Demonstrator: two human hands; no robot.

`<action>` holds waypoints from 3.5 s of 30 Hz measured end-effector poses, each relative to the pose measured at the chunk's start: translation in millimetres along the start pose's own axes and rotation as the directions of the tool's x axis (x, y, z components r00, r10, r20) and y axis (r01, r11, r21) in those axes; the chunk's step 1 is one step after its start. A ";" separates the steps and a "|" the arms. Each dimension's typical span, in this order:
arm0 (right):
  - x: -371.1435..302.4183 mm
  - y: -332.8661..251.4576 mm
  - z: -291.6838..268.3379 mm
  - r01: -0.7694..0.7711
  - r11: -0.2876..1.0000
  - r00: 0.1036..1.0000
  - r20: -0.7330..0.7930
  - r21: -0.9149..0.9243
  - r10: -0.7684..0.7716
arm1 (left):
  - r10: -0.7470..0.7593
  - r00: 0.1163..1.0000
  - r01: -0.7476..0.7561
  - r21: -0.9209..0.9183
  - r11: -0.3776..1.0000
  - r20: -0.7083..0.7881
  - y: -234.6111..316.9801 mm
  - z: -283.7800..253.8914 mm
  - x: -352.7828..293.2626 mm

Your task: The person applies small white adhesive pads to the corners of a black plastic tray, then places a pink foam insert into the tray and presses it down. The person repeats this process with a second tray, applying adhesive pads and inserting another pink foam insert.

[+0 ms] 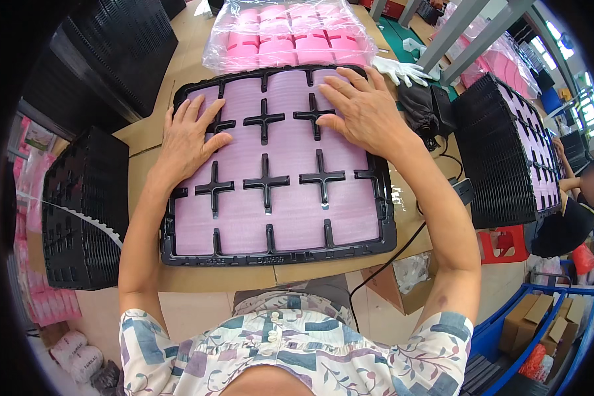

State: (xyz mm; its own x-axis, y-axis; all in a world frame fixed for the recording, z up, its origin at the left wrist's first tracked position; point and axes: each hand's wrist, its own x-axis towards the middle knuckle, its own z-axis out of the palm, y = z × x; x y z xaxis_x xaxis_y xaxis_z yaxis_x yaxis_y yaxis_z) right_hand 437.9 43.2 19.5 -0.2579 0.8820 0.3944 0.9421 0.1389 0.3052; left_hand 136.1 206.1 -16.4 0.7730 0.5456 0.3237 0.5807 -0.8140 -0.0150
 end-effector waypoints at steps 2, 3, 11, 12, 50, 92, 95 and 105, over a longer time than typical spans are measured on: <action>-1.9 12.2 14.2 -0.065 0.997 0.995 0.070 -0.029 0.067 | -0.013 1.000 0.013 0.015 1.000 0.020 1.4 -3.0 -1.6; -4.2 17.0 17.0 -0.093 0.995 0.990 0.106 -0.046 0.097 | -0.018 1.000 0.017 0.017 1.000 0.017 1.7 -3.2 -2.7; -7.5 20.8 25.6 -0.216 0.973 0.973 0.102 0.082 0.207 | -0.082 0.996 0.081 0.049 0.996 0.021 -0.1 -2.0 -6.2; -6.6 24.3 25.1 -0.245 0.958 0.965 0.130 0.151 0.226 | -0.077 0.997 0.076 0.052 0.996 0.018 -1.1 -3.7 -4.9; -21.8 10.6 9.9 -0.478 0.834 0.877 0.088 0.275 0.473 | -0.072 0.992 0.103 -0.355 0.929 0.100 -26.3 -36.1 -46.7; -373.0 281.7 -216.9 -0.977 0.086 0.072 0.077 -0.194 0.994 | 0.241 0.968 0.068 -0.998 -0.002 0.065 382.8 -55.8 143.9; -399.4 337.5 -197.7 -0.957 -0.011 -0.045 0.112 -0.291 0.993 | 0.283 0.941 0.173 -0.983 0.063 0.184 411.2 -48.6 160.4; -245.4 185.5 -207.0 -0.679 0.726 0.734 0.085 0.113 0.673 | 0.390 0.919 -0.038 -0.973 0.229 0.056 318.8 -56.1 133.2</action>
State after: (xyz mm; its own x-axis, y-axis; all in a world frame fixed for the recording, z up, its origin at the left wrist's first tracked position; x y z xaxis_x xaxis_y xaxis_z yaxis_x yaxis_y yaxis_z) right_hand 631.5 -240.7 158.8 0.4633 0.7795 0.4217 0.8829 -0.4469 -0.1440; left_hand 409.8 8.1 75.0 0.9512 0.1950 0.2390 -0.1449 -0.4015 0.9043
